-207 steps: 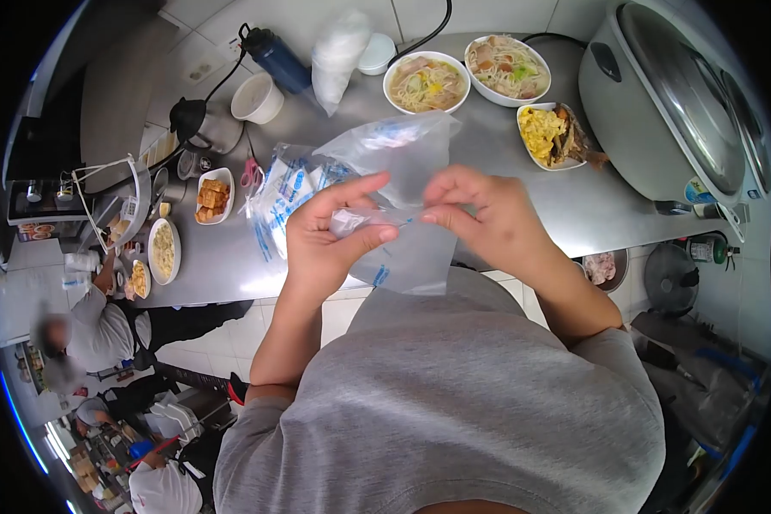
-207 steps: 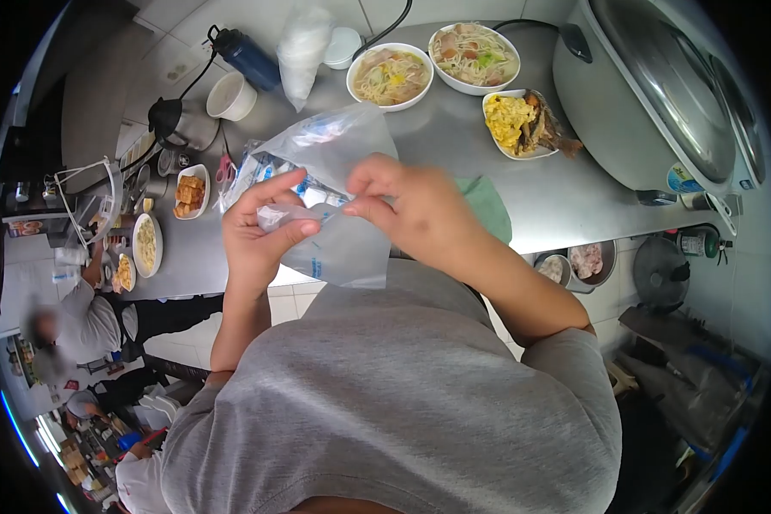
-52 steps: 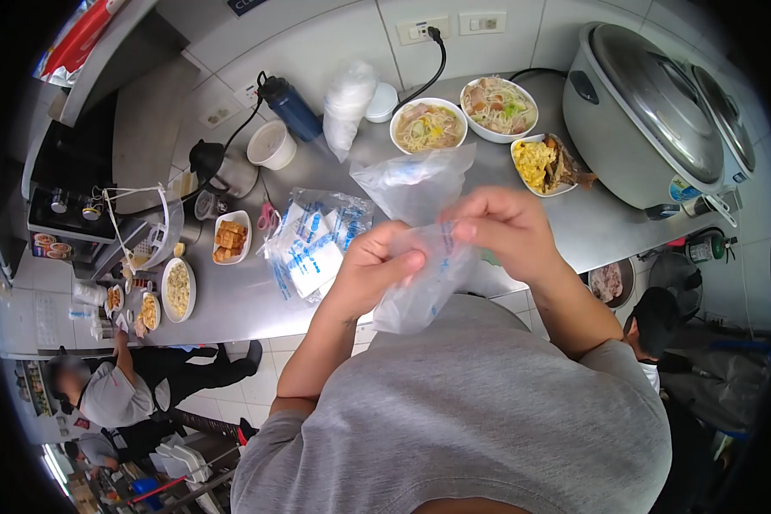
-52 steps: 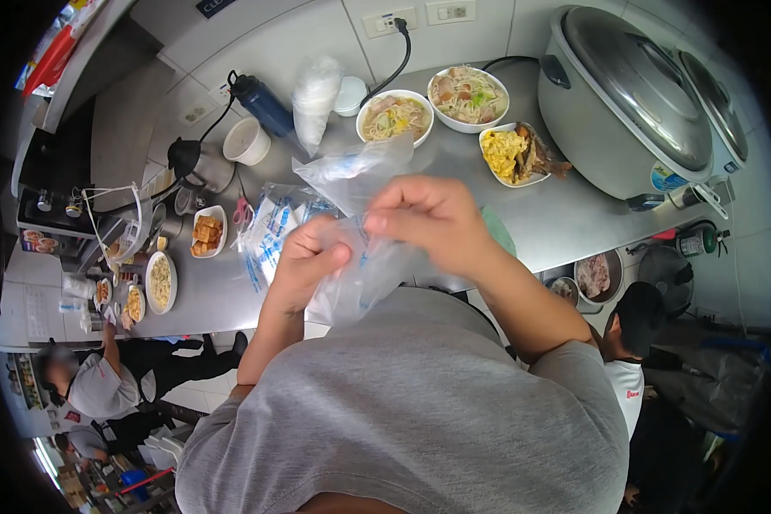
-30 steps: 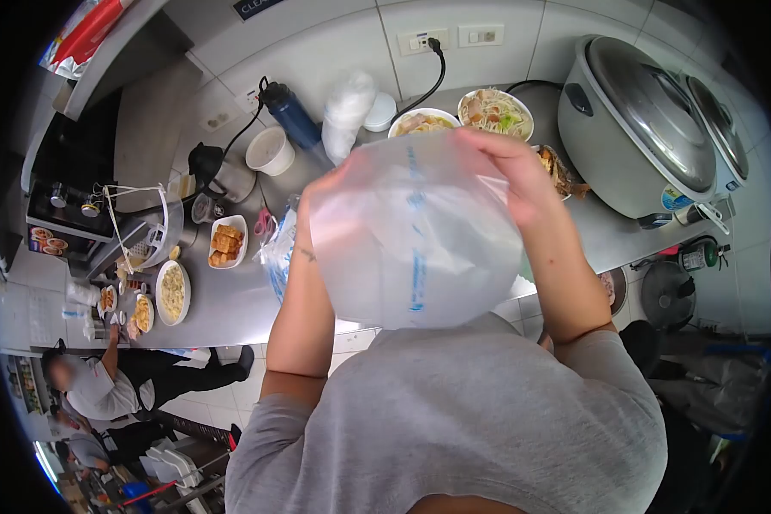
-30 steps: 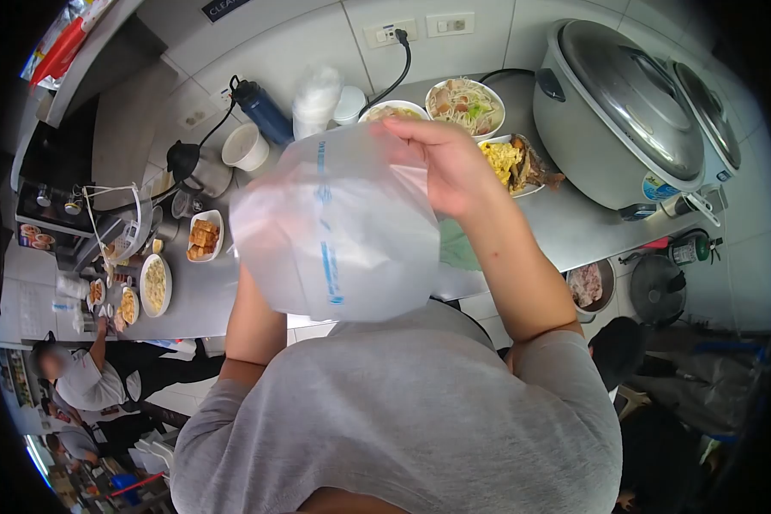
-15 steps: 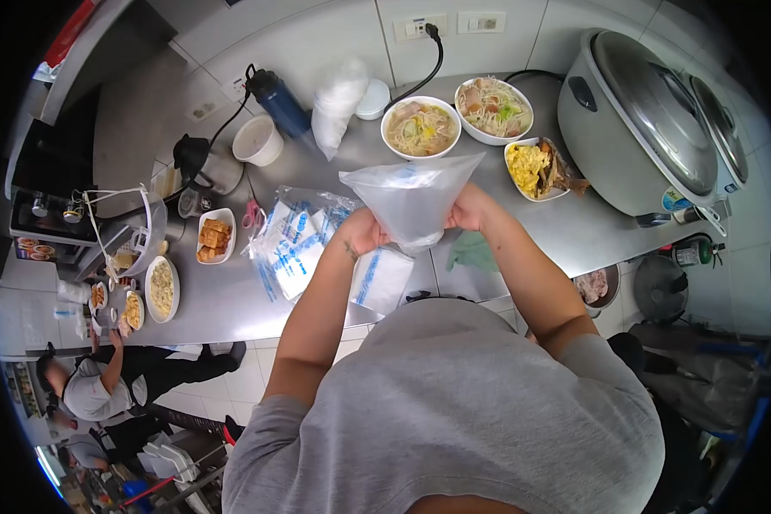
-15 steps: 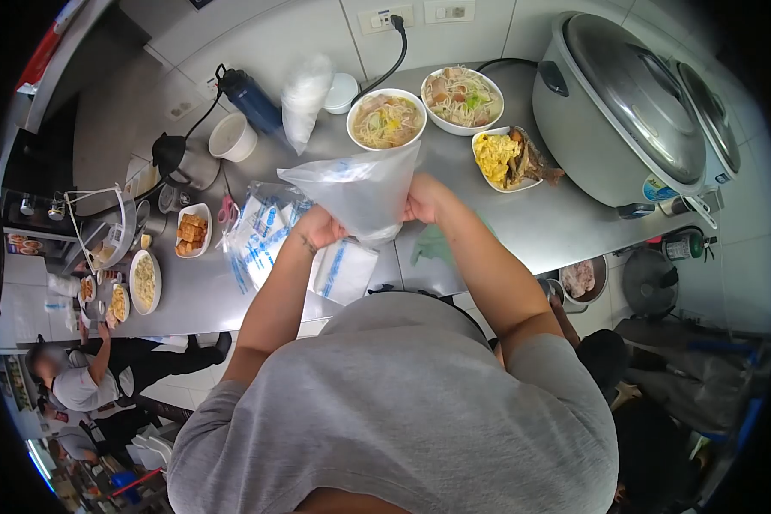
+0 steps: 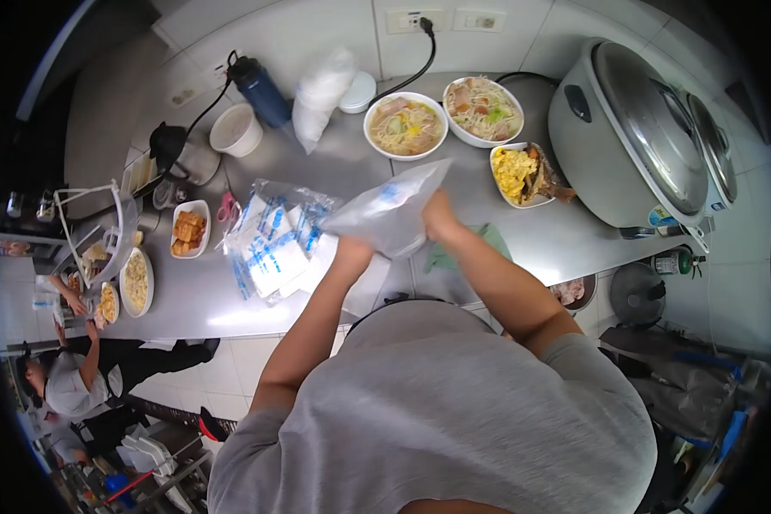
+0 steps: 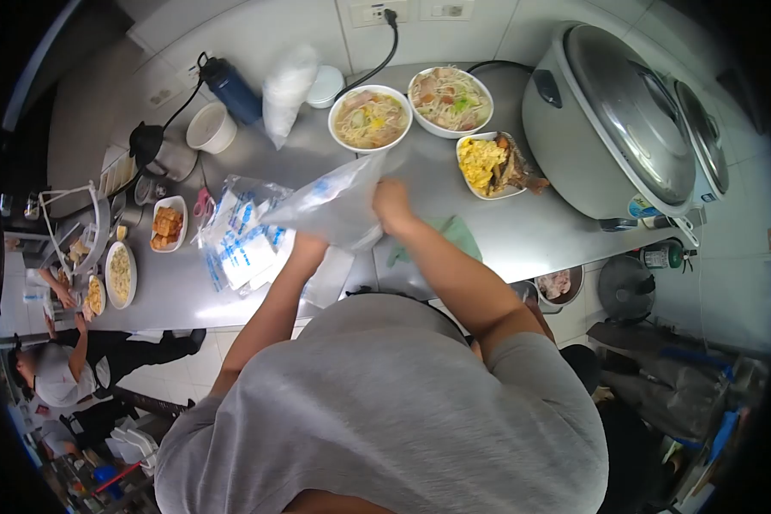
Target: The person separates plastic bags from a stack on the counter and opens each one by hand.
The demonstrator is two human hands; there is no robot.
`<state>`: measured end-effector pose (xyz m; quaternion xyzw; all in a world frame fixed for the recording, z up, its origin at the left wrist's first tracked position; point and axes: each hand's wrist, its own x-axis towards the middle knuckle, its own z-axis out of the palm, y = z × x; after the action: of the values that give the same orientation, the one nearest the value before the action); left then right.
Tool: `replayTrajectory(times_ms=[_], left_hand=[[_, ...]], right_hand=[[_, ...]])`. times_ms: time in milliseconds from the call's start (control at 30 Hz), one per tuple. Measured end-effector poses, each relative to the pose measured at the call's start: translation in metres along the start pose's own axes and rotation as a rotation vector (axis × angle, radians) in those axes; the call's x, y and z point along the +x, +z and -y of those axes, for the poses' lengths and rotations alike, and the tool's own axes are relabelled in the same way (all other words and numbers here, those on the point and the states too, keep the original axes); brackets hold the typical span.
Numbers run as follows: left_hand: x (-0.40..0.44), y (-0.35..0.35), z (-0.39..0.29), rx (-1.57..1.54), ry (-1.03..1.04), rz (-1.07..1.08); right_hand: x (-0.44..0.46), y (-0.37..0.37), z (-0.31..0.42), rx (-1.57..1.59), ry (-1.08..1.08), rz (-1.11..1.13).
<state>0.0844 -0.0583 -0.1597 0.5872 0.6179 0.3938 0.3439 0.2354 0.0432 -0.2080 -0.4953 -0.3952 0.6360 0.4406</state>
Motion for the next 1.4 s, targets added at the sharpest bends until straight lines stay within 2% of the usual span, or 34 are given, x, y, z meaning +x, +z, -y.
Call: replayTrajectory(times_ms=[67, 200, 267, 367, 433, 467, 567, 600, 633, 700, 733, 833, 867, 900, 967, 1067, 1167, 1200, 1267, 1400], left_hand=[[-0.022, -0.012, -0.061, -0.492, -0.118, 0.084], [-0.015, 0.018, -0.055, -0.100, -0.031, -0.070], [-0.013, 0.025, -0.042, -0.076, 0.036, -0.097], [-0.005, 0.023, -0.048, 0.029, 0.055, -0.041], [-0.008, 0.018, -0.046, 0.064, -0.012, 0.010], [-0.013, 0.013, -0.041, 0.103, -0.108, 0.106], [-0.054, 0.021, -0.014, 0.517, 0.020, -0.341], [-0.069, 0.016, -0.014, 0.525, 0.001, -0.329], [-0.086, 0.016, -0.005, 0.667, -0.100, -0.334], [-0.117, 0.030, 0.015, 0.934, -0.305, -0.320], [-0.132, 0.039, 0.019, 1.013, -0.283, -0.339], [-0.130, 0.053, -0.021, 0.961, -0.366, -0.290], [-0.123, 0.055, -0.033, 0.882, -0.399, -0.264], [-0.116, 0.052, -0.038, 0.717, -0.447, -0.169], [-0.108, 0.058, -0.028, 0.747, -0.445, -0.305], [-0.098, 0.060, -0.033, 0.789, -0.357, -0.438], [-0.097, 0.063, -0.039, 0.515, -0.333, -0.198], [-0.096, 0.066, -0.043, 0.484, -0.386, -0.165], [-0.092, 0.069, -0.046, 0.449, -0.409, -0.208], [-0.081, 0.082, -0.042, 0.402, -0.370, -0.297]], right_hand=[[0.004, 0.004, -0.012, 0.020, 0.028, -0.002], [-0.007, 0.013, 0.013, 0.079, 0.191, 0.022], [-0.007, 0.011, 0.012, 0.101, 0.241, 0.025], [-0.018, -0.005, 0.021, -0.571, -0.124, 0.078], [-0.050, -0.025, 0.055, -0.823, -0.339, 0.130], [-0.063, -0.042, 0.064, -0.923, -0.472, 0.206], [-0.095, -0.104, 0.066, -1.098, -0.824, 0.374], [-0.102, -0.129, 0.054, -1.161, -0.859, 0.447], [-0.104, -0.149, 0.040, -1.226, -0.893, 0.514], [-0.097, -0.168, 0.033, -1.211, -0.898, 0.554], [-0.098, -0.175, 0.027, -1.204, -0.890, 0.568], [-0.091, -0.157, 0.037, -1.199, -0.715, 0.403], [-0.090, -0.146, 0.047, -1.178, -0.788, 0.313], [-0.089, -0.136, 0.055, -1.091, -0.824, 0.316], [-0.089, -0.116, 0.062, -0.912, -0.890, 0.314], [-0.084, -0.084, 0.052, -0.926, -0.743, 0.677], [-0.081, -0.062, 0.029, -1.031, -0.791, 0.579], [-0.074, -0.064, 0.028, -1.051, -0.709, 0.660], [-0.063, -0.075, 0.029, -1.082, -0.541, 0.823], [-0.060, -0.094, 0.026, -0.973, -0.653, 0.714]])
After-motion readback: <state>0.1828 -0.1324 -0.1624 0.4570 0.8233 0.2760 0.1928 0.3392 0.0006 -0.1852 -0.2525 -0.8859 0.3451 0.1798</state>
